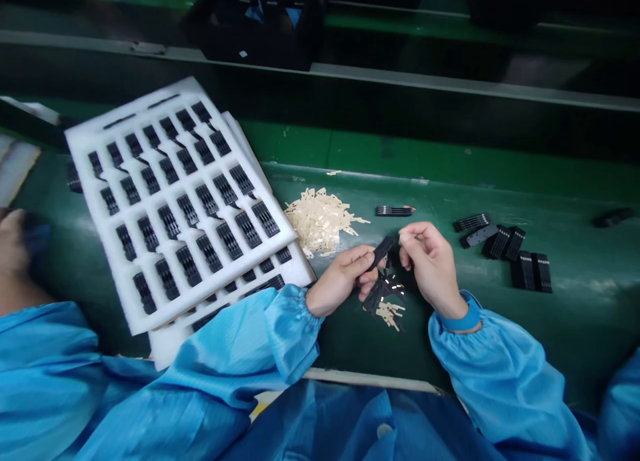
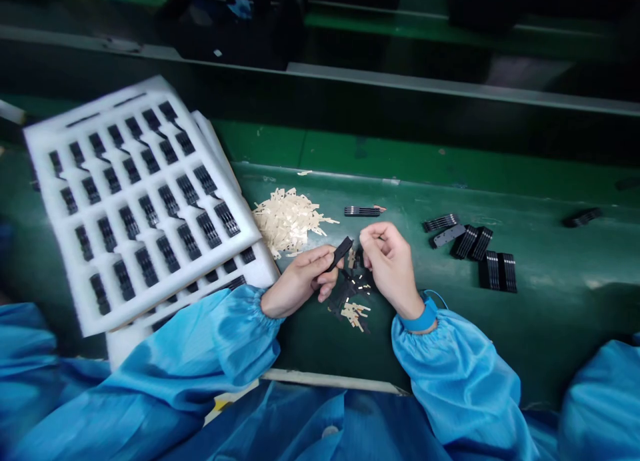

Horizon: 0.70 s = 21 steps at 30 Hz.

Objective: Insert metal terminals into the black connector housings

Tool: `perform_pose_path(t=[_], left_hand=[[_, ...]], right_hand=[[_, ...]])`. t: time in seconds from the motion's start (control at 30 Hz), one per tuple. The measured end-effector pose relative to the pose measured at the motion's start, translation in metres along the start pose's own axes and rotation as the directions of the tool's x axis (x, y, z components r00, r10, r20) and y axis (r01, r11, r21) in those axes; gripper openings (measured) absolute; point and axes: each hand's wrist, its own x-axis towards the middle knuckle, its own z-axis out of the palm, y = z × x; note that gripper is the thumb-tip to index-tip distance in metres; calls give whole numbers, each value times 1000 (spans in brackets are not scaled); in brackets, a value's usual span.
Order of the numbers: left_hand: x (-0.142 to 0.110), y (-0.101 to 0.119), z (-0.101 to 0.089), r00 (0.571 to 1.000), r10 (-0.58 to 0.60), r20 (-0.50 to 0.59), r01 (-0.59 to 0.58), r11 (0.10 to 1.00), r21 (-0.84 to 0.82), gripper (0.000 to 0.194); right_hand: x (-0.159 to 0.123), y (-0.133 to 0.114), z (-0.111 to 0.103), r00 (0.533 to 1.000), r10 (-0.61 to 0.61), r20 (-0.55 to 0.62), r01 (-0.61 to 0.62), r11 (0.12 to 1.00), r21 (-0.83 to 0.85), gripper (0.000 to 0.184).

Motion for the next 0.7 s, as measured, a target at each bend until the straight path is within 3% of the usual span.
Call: perform_pose_path(t=[0.07, 0.17, 0.33, 0.5, 0.6, 0.7], left_hand=[[0, 1, 1, 1000, 4, 3, -4, 1000, -8, 34], [-1, 0, 1, 999, 8, 39, -8, 1000, -6, 35], [-3, -3, -2, 990, 9, 138, -13, 999, 29, 37], [-4, -3, -4, 981, -46, 186, 48, 999, -5, 39], [-4, -3, -3, 983, -49, 175, 59, 997, -47, 38], [-4, -3, -2, 986, -42, 159, 59, 993, -104, 36]], right_hand=[[-2, -1, 2, 999, -12, 42, 13, 1000, -9, 29], [-8, 0, 7, 978, 27, 205, -37, 998, 45, 34], [-14, 2, 13, 970, 102, 222, -161, 951, 265, 30], [-13, -2, 12, 942, 183, 281, -269, 913, 308, 39], [-14, -2, 12, 954, 147, 260, -220, 936, 275, 40], [-16, 2, 13, 975, 17, 222, -61, 979, 195, 36]])
